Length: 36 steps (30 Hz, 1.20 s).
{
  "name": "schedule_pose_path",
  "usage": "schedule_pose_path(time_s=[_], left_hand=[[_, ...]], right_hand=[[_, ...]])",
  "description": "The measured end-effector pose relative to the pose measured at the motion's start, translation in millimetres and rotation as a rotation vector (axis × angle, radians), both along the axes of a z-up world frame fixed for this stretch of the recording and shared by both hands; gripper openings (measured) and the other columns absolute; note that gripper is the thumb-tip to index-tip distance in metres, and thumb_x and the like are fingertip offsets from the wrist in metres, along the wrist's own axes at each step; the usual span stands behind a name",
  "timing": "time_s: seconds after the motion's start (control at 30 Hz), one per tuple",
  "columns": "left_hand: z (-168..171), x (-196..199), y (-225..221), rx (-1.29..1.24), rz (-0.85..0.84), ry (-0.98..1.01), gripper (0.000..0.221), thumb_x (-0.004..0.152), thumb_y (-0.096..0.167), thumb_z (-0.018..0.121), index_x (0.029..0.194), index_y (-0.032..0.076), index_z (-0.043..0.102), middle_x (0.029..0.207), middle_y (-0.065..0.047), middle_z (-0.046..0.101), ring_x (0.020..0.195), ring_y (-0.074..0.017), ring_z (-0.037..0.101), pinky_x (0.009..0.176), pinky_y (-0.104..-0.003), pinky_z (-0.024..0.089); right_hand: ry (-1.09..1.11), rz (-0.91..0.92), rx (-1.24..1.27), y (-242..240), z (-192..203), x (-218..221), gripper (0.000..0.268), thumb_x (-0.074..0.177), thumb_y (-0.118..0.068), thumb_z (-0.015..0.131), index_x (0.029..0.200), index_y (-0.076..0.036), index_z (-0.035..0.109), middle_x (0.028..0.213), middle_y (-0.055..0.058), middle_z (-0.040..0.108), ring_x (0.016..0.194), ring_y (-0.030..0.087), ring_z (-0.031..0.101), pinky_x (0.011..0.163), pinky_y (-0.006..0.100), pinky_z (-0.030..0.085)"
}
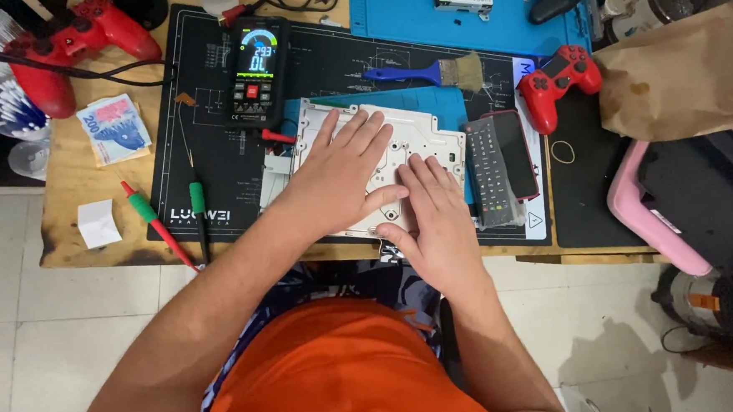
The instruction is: Cleaning a metal shield with a brush and reassembling internal components of a game console on a repair bench.
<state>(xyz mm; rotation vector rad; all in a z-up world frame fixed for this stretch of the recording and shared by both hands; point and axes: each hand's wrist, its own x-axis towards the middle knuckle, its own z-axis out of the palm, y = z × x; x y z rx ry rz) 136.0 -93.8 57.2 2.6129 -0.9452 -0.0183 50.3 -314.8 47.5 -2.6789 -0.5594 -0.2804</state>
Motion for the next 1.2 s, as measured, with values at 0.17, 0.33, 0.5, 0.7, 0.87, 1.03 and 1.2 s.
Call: schedule_pose_path(time_s=[0.17,0.33,0.5,0.7,0.87,1.03,1.2], left_hand=[[-5,2,0,-0.034,0.005,0.019,0.099,0.115,0.079,0.042,0.176,0.001,0.047,0.180,-0.026,0.047,0.172,-0.0414,0.039,0.143,-0.065,0.014],[-4,-4,-1,-0.017,0.005,-0.025,0.095,0.116,0.075,0.044,0.177,0.003,0.046,0.182,-0.024,0.046,0.173,-0.0412,0.038,0.142,-0.067,0.013],[1,-6,1,-0.035,0.001,-0.027,0.090,0.118,0.071,0.046,0.178,0.004,0.047,0.182,-0.024,0.047,0.173,-0.0420,0.037,0.140,-0.071,0.007],[13,-10,22,-0.187,0.038,0.015,0.084,0.117,0.066,0.055,0.175,0.005,0.053,0.178,-0.025,0.052,0.172,-0.0440,0.040,0.139,-0.072,0.008],[10,-30,36,-0.211,-0.003,-0.017,0.060,0.119,0.048,0.058,0.163,0.008,0.068,0.165,-0.022,0.066,0.162,-0.0441,0.054,0.137,-0.066,0.031],[-28,-40,31,-0.205,0.023,-0.149,0.051,0.119,0.045,0.061,0.157,0.012,0.072,0.156,-0.016,0.072,0.155,-0.0381,0.063,0.134,-0.059,0.042],[-36,-42,29,-0.185,0.038,-0.188,0.048,0.119,0.043,0.060,0.155,0.015,0.075,0.156,-0.013,0.073,0.155,-0.0356,0.063,0.137,-0.059,0.037]], right_hand=[[-0.024,0.026,-0.015,-1,1,2,0.094,0.105,-0.069,0.073,0.171,-0.003,0.057,0.174,0.024,0.057,0.165,0.047,0.048,0.136,0.063,0.035],[-0.020,0.015,0.011,0,0,-2,0.092,0.106,-0.069,0.071,0.170,-0.004,0.059,0.176,0.024,0.056,0.167,0.047,0.046,0.137,0.063,0.033],[-0.008,0.023,0.165,-7,2,-8,0.084,0.108,-0.061,0.072,0.165,0.000,0.062,0.173,0.029,0.057,0.167,0.052,0.044,0.139,0.066,0.030],[-0.112,-0.085,0.466,-43,-1,-24,0.043,0.113,-0.032,0.063,0.144,-0.006,0.077,0.145,0.013,0.075,0.152,0.042,0.066,0.134,0.057,0.047],[-0.102,-0.129,0.356,-56,-3,-33,0.040,0.108,-0.030,0.077,0.143,-0.010,0.081,0.145,0.015,0.077,0.148,0.043,0.068,0.131,0.059,0.049],[-0.097,-0.062,0.260,-41,-6,-35,0.052,0.103,-0.034,0.085,0.151,-0.014,0.078,0.156,0.014,0.074,0.154,0.042,0.064,0.133,0.059,0.045],[-0.073,-0.094,0.215,-32,-18,-39,0.050,0.109,-0.044,0.078,0.151,-0.016,0.078,0.159,0.010,0.072,0.157,0.041,0.061,0.135,0.064,0.035]])
